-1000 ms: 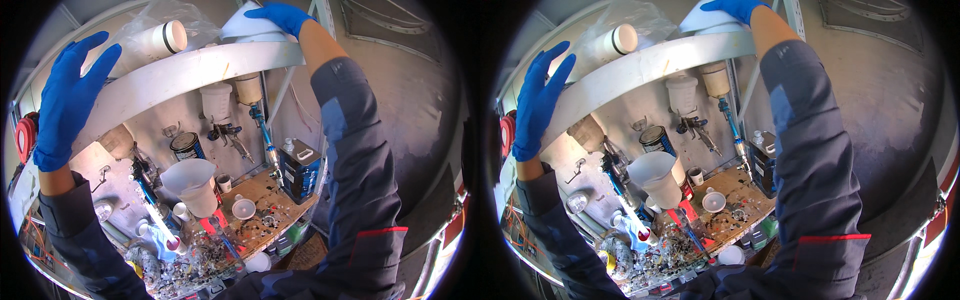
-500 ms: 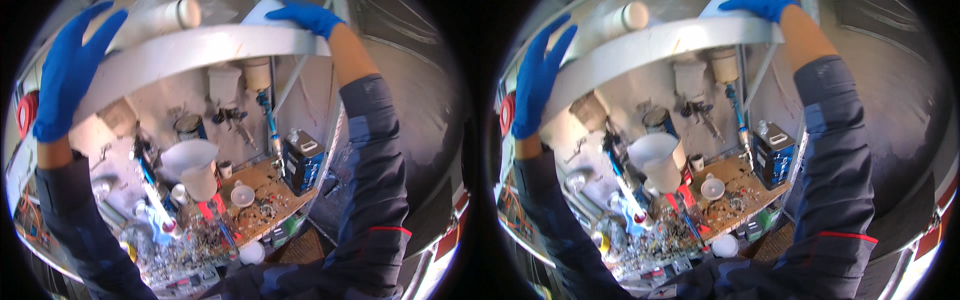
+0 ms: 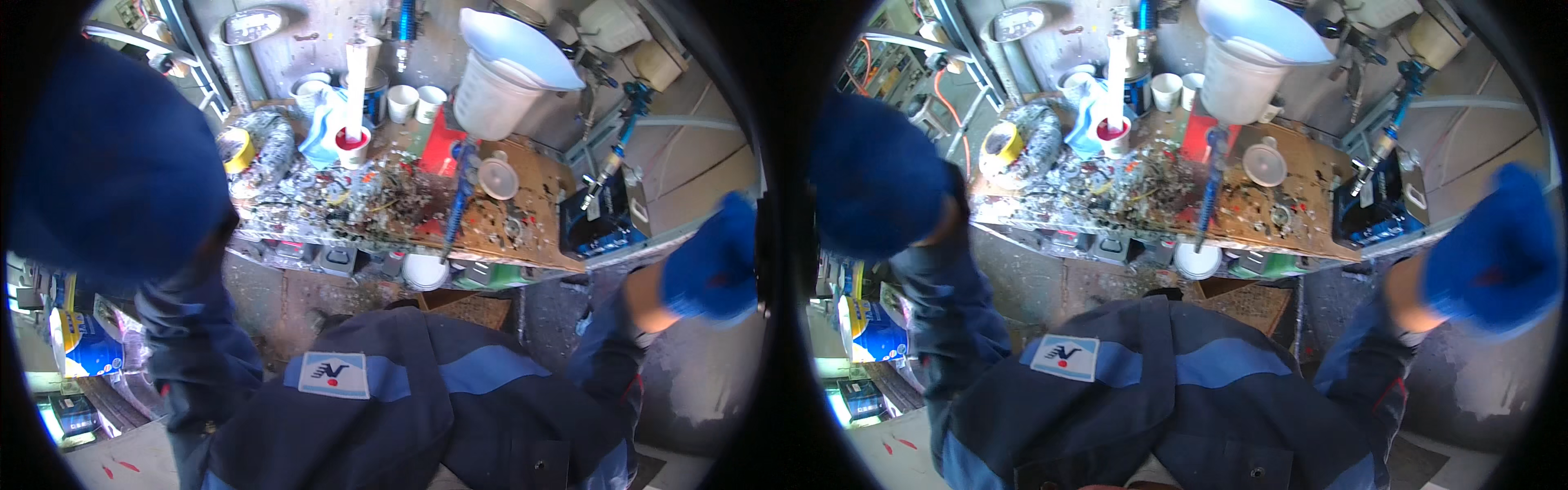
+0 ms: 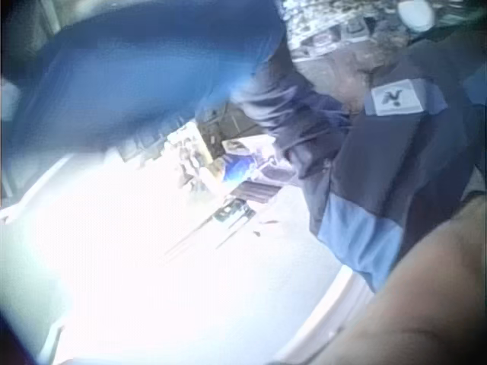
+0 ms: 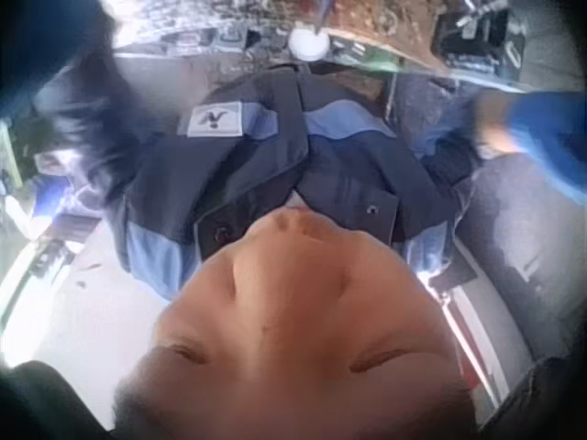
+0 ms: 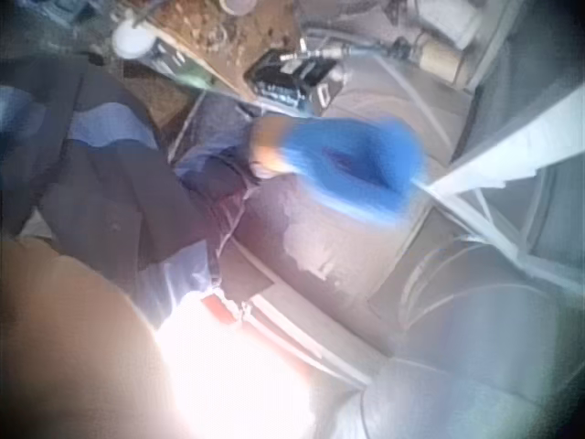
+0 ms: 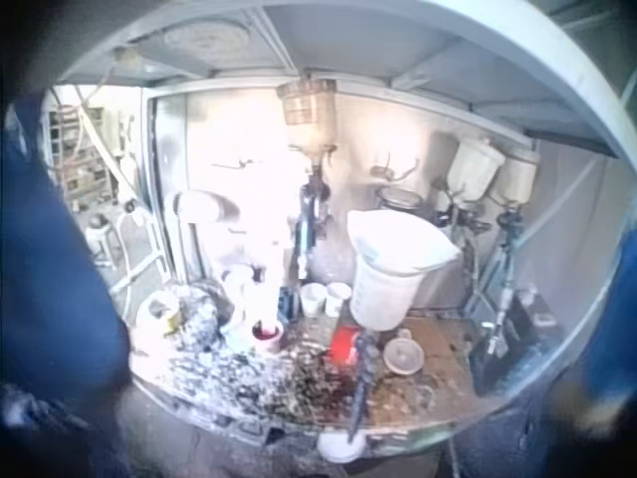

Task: The person pours a white liquid from a can into a small cup, then uses a yellow measuring tape to measure a distance. They handle a black pouch and a spray gun, then wipe a metal strip with a cloth. The person stirs red paint in a cup with a stick and pours it into a spray gun container.

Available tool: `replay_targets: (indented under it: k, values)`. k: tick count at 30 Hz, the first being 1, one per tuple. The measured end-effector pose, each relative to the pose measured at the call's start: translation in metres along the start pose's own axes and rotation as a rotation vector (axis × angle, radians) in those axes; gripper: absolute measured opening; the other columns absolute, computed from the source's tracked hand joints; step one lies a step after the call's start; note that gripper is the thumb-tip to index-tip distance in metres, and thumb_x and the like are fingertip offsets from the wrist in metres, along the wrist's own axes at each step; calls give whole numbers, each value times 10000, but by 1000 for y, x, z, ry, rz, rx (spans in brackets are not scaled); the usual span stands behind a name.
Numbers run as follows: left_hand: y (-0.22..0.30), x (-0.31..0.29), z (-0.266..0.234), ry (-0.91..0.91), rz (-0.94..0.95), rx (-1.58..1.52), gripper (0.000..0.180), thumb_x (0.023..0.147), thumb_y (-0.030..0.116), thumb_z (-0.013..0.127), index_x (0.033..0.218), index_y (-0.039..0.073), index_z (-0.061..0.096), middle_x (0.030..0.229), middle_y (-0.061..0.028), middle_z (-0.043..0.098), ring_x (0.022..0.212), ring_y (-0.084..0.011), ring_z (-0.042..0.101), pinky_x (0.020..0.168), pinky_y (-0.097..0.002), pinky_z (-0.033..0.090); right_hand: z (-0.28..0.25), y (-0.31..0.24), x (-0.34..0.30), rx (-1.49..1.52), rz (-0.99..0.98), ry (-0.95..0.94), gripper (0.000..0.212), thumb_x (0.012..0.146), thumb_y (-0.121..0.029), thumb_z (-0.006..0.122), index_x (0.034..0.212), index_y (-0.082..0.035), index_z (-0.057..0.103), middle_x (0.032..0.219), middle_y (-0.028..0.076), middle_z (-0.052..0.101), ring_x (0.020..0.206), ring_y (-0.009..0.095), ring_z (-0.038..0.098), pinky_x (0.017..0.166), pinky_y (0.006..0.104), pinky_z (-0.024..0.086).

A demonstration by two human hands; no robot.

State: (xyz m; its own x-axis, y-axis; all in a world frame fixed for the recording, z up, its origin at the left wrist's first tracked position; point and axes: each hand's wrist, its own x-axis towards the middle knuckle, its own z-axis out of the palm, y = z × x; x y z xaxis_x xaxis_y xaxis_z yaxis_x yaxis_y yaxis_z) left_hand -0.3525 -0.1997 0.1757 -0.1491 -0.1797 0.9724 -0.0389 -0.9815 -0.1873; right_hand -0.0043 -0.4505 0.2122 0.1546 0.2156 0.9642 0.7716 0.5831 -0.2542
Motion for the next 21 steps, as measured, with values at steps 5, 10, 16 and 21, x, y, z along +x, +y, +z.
replay_targets:
  k: [5,10,16,21]
  values:
    - [-2,-153,-16,186,-1012,-105,270,957,72,575,1221,18,599,1146,-71,635,1051,-169,590,979,-304,446,136,12,-155,624,741,-434,271,933,-108,613,1177,9,628,1033,122,676,867,181,666,766,304,544]
    - [-19,-307,-9,-374,-1320,158,755,808,241,798,1394,-4,389,1238,-186,539,1127,-263,541,964,-379,453,302,84,-204,281,898,-496,456,888,-184,685,1283,1,556,1099,120,670,993,196,642,840,345,527]
    - [-56,-361,0,-593,-1269,187,980,625,402,900,1330,-85,423,1082,-213,684,984,-309,686,805,-387,542,409,200,-210,-159,1013,-558,486,741,-184,753,1154,7,582,1039,180,684,966,310,673,829,389,535]
    - [-65,-367,6,-608,-1177,333,842,615,431,888,1270,29,543,1059,-178,697,951,-332,683,802,-409,542,443,236,-229,-49,957,-426,380,735,-137,760,1051,10,611,960,153,701,883,271,687,768,371,543]
